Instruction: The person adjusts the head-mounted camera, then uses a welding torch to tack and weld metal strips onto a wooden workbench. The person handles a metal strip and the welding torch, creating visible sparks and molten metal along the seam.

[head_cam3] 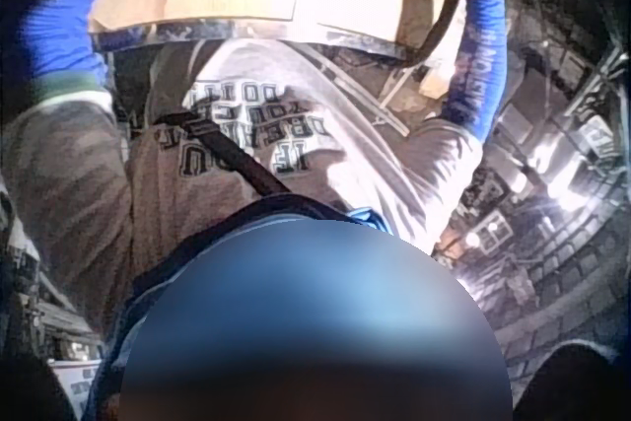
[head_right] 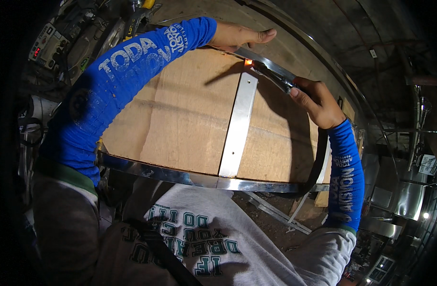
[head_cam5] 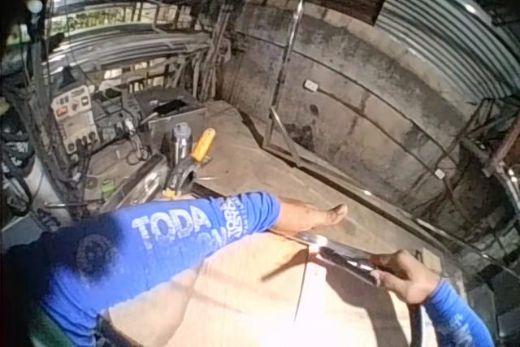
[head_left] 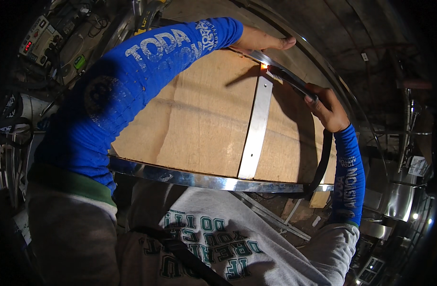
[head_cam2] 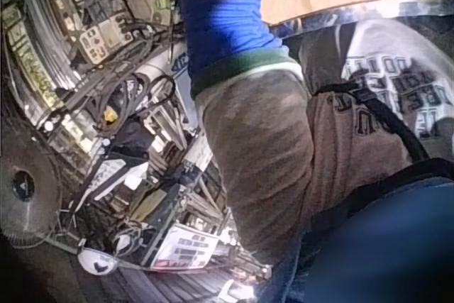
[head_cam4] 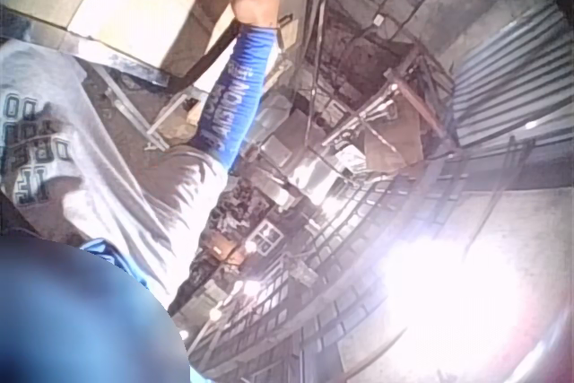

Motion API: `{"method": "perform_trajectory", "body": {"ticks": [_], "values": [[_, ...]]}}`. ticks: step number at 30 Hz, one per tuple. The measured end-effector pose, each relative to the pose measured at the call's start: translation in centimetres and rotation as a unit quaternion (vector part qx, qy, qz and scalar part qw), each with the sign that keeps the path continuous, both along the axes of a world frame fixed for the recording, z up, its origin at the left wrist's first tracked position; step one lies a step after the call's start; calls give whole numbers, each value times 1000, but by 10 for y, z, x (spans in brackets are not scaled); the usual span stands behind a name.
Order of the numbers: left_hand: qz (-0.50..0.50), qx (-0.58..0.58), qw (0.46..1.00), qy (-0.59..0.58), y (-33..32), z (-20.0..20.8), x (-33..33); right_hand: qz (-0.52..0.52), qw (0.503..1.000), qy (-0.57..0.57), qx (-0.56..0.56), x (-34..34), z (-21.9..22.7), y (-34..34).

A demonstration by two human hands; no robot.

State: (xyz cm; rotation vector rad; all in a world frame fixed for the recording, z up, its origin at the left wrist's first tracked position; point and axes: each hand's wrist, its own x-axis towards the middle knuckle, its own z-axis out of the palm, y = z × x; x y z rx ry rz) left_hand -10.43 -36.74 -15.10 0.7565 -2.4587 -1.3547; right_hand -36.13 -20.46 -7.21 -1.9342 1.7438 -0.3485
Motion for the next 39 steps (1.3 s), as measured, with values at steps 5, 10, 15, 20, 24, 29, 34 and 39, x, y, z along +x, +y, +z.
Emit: {"method": "perform_trajectory", "body": {"ticks": [5,10,15,20,24,29,34,39], "values": [[-62,123,986,96,-22,-26,-17,-60,994,-73,61,3,-4,-1],[-35,62,997,36,-32,-28,-18,68,993,-33,92,-3,6,-1],[11,-39,998,-37,-21,-12,-10,79,996,34,38,-4,8,1],[29,-32,997,-57,-10,-8,-9,18,1000,-9,-10,6,-3,1],[11,55,995,81,-8,-19,-17,12,994,-20,109,1,1,-8],[0,-60,998,1,-16,-18,-14,82,996,-31,-3,-2,-2,-1],[9,-52,997,-64,-6,4,-1,85,996,34,10,4,9,3],[-20,-56,996,-60,-1,13,6,49,999,3,-2,13,8,1]]}}
